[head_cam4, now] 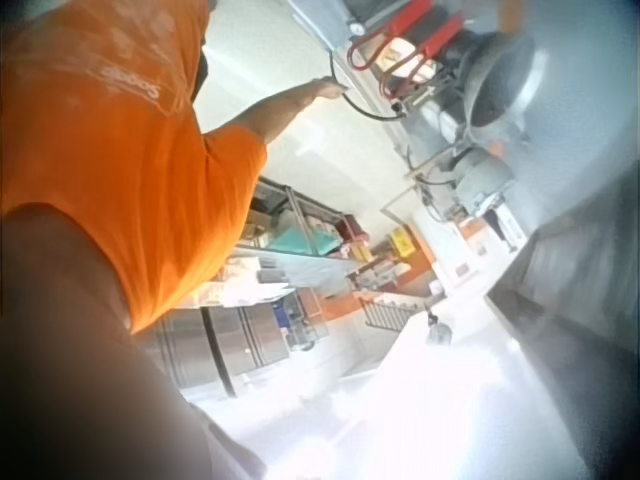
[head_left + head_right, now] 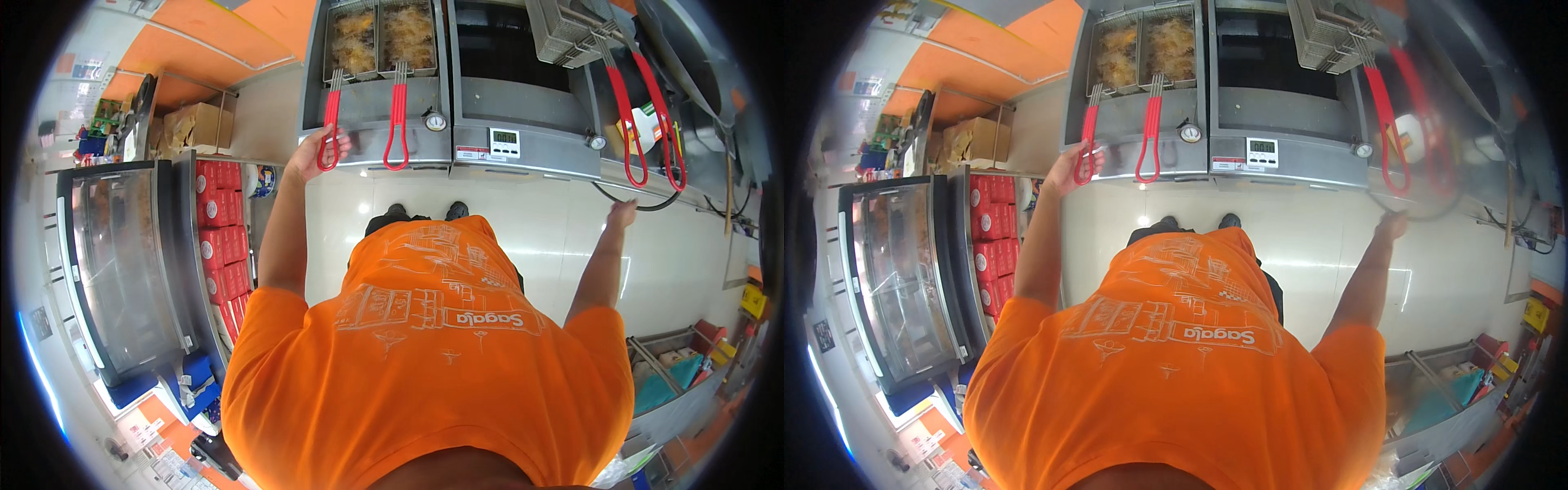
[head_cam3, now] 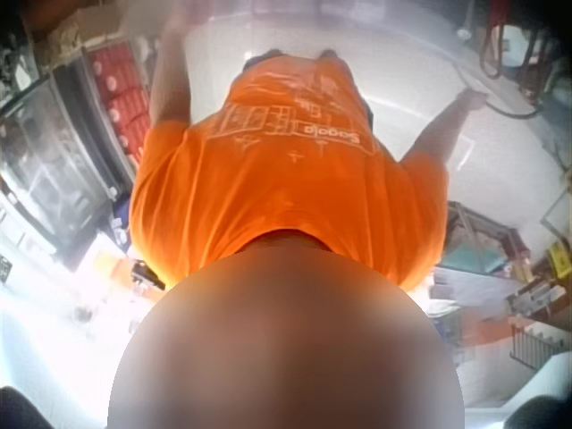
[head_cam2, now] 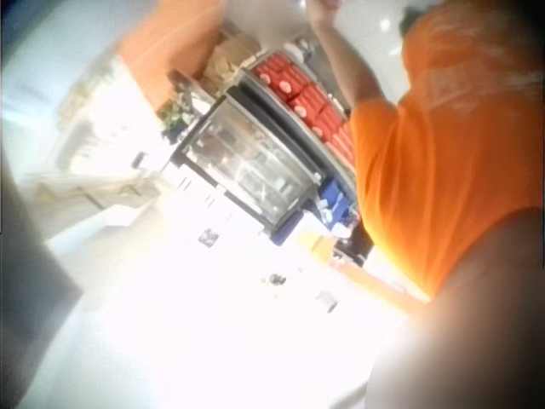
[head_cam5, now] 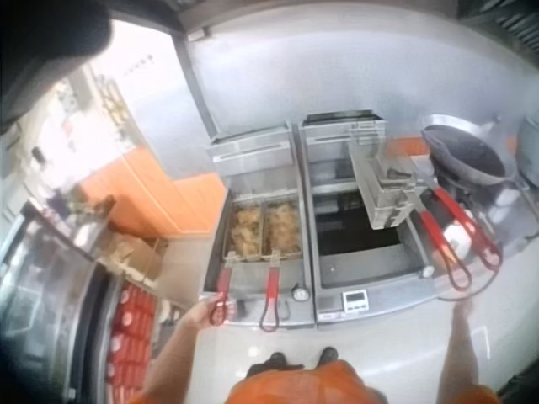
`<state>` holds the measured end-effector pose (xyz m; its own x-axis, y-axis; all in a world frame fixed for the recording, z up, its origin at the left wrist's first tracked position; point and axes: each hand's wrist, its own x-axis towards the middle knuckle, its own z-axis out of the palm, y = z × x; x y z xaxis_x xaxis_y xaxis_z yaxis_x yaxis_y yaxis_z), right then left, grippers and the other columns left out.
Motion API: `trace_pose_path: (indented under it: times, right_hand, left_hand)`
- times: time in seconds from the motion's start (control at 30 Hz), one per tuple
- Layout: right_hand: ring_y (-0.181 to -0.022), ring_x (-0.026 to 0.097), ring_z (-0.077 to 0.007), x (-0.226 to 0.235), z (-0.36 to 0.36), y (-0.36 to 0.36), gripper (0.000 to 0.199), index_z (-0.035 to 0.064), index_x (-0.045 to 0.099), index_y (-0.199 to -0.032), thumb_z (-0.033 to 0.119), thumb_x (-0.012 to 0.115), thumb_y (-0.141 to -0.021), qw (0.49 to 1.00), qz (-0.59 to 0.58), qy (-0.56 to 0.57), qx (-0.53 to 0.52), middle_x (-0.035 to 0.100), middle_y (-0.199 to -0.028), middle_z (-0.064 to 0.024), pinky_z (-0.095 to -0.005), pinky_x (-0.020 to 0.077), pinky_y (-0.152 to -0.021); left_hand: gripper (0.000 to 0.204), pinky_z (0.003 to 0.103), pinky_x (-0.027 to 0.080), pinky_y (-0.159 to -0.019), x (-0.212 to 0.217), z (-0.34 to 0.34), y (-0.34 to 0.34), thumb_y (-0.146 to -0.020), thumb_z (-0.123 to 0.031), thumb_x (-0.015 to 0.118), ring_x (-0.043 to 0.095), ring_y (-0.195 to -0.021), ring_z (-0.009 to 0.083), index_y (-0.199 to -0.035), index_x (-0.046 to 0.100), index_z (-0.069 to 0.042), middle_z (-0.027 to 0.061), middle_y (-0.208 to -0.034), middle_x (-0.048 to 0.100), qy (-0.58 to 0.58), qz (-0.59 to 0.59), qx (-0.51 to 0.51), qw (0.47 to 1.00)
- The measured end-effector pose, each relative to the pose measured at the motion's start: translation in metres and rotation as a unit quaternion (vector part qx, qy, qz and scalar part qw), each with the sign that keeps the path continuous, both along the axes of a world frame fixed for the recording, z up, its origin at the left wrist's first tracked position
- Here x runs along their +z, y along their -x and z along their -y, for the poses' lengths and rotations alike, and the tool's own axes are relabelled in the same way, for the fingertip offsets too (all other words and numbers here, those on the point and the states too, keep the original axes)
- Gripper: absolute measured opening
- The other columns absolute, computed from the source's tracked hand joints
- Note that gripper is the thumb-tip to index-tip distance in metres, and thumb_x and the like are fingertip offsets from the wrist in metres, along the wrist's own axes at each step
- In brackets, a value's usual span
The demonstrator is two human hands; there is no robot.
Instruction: The person folds flat cardboard food boxes into their three-dimensional shape at a counter. They then walk to a deep fryer, use tongs to transfer fried food into a box, and return to the counter to continue folding more boxes.
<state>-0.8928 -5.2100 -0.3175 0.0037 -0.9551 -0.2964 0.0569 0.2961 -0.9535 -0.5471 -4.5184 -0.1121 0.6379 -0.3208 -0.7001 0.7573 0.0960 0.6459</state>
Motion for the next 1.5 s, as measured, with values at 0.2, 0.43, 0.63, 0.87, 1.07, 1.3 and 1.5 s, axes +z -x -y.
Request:
trace_pose_path:
  times: [0.2,0.43,0.63,0.87,1.07,1.3,1.5]
  right_hand:
    - [-0.078,0.067,-0.0321,-0.164,-0.158,0.190,0.046,0.0014,0.062,-0.116,0.031,0.069,-0.082,0.571,-0.619,0.167,0.513,0.070,-0.084,-0.0149,-0.0439,0.0527,-0.079]
    - [-0.070,0.066,-0.0320,-0.133,-0.334,0.221,0.037,0.0040,0.068,-0.102,0.038,0.064,-0.088,0.699,-0.426,-0.237,0.523,0.069,-0.081,-0.0114,-0.0446,0.0537,-0.068]
    - [-0.057,0.064,-0.0190,-0.042,-0.344,0.116,0.042,0.0042,0.067,-0.082,0.042,0.055,-0.095,0.703,-0.438,-0.319,0.460,0.067,-0.068,-0.0079,-0.0341,0.0505,-0.053]
    - [-0.057,0.067,-0.0198,0.033,-0.352,0.002,0.040,0.0001,0.066,-0.095,0.038,0.054,-0.094,0.784,-0.347,-0.179,0.483,0.069,-0.069,-0.0127,-0.0315,0.0505,-0.054]
    - [-0.059,0.069,-0.0223,-0.001,-0.379,0.030,0.033,-0.0010,0.062,-0.099,0.030,0.053,-0.093,0.735,-0.411,-0.192,0.504,0.071,-0.076,-0.0170,-0.0333,0.0523,-0.052]
    - [-0.063,0.068,-0.0237,-0.002,-0.416,0.092,0.030,0.0014,0.059,-0.105,0.029,0.059,-0.093,0.682,-0.478,-0.200,0.516,0.071,-0.081,-0.0177,-0.0358,0.0521,-0.053]
    - [-0.063,0.066,-0.0221,-0.070,-0.411,0.140,0.029,0.0000,0.061,-0.106,0.025,0.059,-0.092,0.743,-0.416,-0.243,0.463,0.070,-0.081,-0.0174,-0.0355,0.0519,-0.052]
  left_hand:
    - [0.015,0.026,0.044,-0.054,-0.032,0.019,-0.043,-0.096,-0.017,0.062,0.041,-0.055,0.0062,-0.095,0.048,-0.011,-0.0055,-0.065,0.038,0.102,0.072,-0.083,0.989]
    - [0.018,0.026,0.042,-0.053,-0.021,-0.008,-0.004,-0.093,-0.011,0.060,0.040,-0.055,0.0054,-0.106,0.048,-0.011,-0.0053,-0.071,0.041,0.082,0.125,-0.052,0.987]
    - [0.019,0.027,0.044,-0.054,-0.023,-0.007,-0.021,-0.093,-0.013,0.063,0.044,-0.058,0.0062,-0.105,0.048,-0.009,-0.0043,-0.074,0.045,0.101,0.130,-0.076,0.983]
    - [0.017,0.027,0.045,-0.055,-0.034,-0.015,-0.039,-0.093,-0.012,0.062,0.045,-0.058,0.0068,-0.103,0.048,-0.008,-0.0031,-0.075,0.046,0.121,0.120,-0.084,0.982]
    - [0.016,0.027,0.044,-0.054,-0.011,-0.027,-0.039,-0.093,-0.011,0.062,0.044,-0.056,0.0066,-0.100,0.048,-0.008,-0.0041,-0.072,0.045,0.127,0.111,-0.097,0.981]
    - [0.014,0.027,0.043,-0.051,0.009,-0.030,-0.053,-0.095,-0.011,0.059,0.048,-0.054,0.0107,-0.089,0.048,-0.006,-0.0026,-0.065,0.045,0.152,0.051,-0.046,0.986]
    - [0.010,0.028,0.048,-0.056,0.047,-0.017,-0.087,-0.100,-0.007,0.050,0.045,-0.057,0.0094,-0.092,0.046,-0.003,-0.0031,-0.067,0.043,0.184,0.018,-0.060,0.981]
